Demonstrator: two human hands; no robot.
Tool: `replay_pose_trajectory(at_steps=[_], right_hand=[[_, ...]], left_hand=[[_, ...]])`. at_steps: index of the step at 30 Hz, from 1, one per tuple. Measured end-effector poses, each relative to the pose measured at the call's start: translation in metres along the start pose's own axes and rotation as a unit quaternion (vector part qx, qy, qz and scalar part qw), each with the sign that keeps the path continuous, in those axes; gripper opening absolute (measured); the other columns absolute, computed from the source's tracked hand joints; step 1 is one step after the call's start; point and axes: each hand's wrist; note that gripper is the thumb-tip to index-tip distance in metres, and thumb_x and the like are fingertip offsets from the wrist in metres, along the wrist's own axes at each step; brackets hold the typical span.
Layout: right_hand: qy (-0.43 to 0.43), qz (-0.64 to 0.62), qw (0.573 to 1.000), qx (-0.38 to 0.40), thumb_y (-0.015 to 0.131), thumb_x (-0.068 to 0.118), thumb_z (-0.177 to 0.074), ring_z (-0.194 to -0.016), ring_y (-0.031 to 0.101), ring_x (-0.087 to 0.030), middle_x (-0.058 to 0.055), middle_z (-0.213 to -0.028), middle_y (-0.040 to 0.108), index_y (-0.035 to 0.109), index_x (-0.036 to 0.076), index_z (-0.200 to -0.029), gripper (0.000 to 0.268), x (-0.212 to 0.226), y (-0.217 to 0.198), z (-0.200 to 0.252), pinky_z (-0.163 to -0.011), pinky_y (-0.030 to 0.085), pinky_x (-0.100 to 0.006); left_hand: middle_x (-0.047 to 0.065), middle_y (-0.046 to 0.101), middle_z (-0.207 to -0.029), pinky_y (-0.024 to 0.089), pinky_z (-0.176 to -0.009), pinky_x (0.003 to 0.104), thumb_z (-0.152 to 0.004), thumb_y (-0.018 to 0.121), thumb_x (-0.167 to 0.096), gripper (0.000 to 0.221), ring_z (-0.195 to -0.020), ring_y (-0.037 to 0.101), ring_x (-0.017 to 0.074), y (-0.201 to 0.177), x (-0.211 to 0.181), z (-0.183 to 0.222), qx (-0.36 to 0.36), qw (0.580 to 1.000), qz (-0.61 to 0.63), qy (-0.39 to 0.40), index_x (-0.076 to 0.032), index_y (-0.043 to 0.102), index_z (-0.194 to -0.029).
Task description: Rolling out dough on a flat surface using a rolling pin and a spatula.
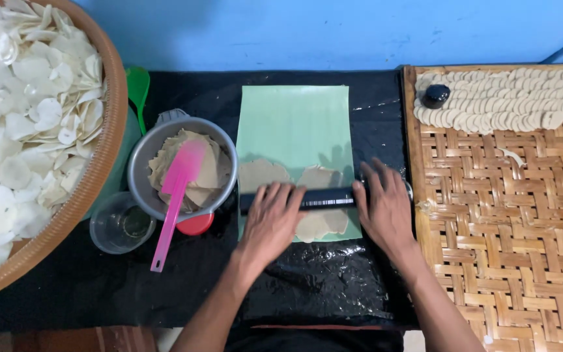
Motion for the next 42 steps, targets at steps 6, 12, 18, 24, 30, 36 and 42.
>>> replay_pose_trajectory(at_steps=[6,12,18,24,30,36,42], right_hand=[[0.006,0.007,0.999,0.048,0.060,0.026,-0.100,-0.121,0.057,-0.042,-0.027,-0.136,0.058,0.062,-0.004,-0.132,0.044,0.002,0.009,0.036,-0.105,0.047,-0.048],[0.007,0.008,0.999,0.037,0.061,0.026,-0.098,-0.121,0.057,-0.043,-0.027,-0.137,0.058,0.062,-0.002,-0.133,0.044,0.008,0.007,0.026,-0.104,0.047,-0.048],[0.003,0.014,0.999,0.036,0.061,0.027,-0.098,-0.126,0.055,-0.043,-0.026,-0.139,0.057,0.061,-0.002,-0.132,0.044,0.006,0.016,0.024,-0.106,0.044,-0.050],[-0.019,0.059,0.998,0.034,0.050,0.032,-0.104,-0.139,0.049,-0.043,-0.028,-0.148,0.052,0.062,0.000,-0.135,0.046,-0.015,0.043,-0.003,-0.113,0.039,-0.053],[-0.004,0.054,0.998,0.026,0.046,0.035,-0.107,-0.140,0.045,-0.048,-0.035,-0.148,0.048,0.062,0.000,-0.137,0.049,-0.042,0.065,-0.069,-0.115,0.036,-0.052],[0.000,0.007,0.999,-0.033,0.050,0.029,-0.110,-0.134,0.051,-0.049,-0.033,-0.140,0.056,0.066,-0.004,-0.127,0.040,-0.045,0.067,-0.099,-0.112,0.042,-0.051],[0.011,-0.001,0.998,-0.068,0.053,0.024,-0.110,-0.125,0.058,-0.047,-0.030,-0.132,0.062,0.069,-0.003,-0.117,0.033,-0.050,0.068,-0.102,-0.105,0.048,-0.052]], left_hand=[[0.015,0.062,-0.112,0.042,-0.097,0.048,-0.084,0.075,-0.017,0.047,-0.109,0.057,0.0334,0.007,-0.014,0.036,0.020,0.997,0.063,-0.037,0.000,0.060,-0.126],[0.015,0.062,-0.112,0.041,-0.099,0.050,-0.084,0.075,-0.018,0.048,-0.109,0.057,0.0337,0.002,-0.008,0.027,0.022,0.998,0.053,-0.028,0.000,0.060,-0.126],[0.016,0.063,-0.123,0.035,-0.112,0.055,-0.089,0.072,-0.018,0.047,-0.119,0.058,0.0335,0.017,0.004,0.020,0.010,0.998,0.054,-0.036,-0.001,0.059,-0.131],[0.024,0.042,-0.157,0.012,-0.124,0.061,-0.101,0.054,-0.033,0.063,-0.151,0.033,0.0353,0.063,0.016,0.000,-0.030,0.996,-0.038,-0.077,0.005,0.044,-0.149],[0.025,0.034,-0.161,0.005,-0.123,0.061,-0.108,0.036,-0.043,0.064,-0.154,0.022,0.0368,0.074,0.043,-0.064,-0.032,0.992,-0.076,-0.101,0.004,0.040,-0.152],[0.029,0.040,-0.158,0.018,-0.121,0.058,-0.107,0.047,-0.043,0.063,-0.151,0.031,0.0419,0.067,0.058,-0.091,-0.082,0.992,-0.064,-0.071,0.005,0.048,-0.148],[0.018,0.061,-0.119,0.041,-0.102,0.049,-0.085,0.075,-0.035,0.059,-0.116,0.056,0.0342,0.030,0.035,-0.064,0.029,0.998,0.046,-0.041,0.001,0.062,-0.131]])
Point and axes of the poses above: each hand's wrist, its own z-axis away from the middle knuckle, its own y-axis out of the palm, x = y × z
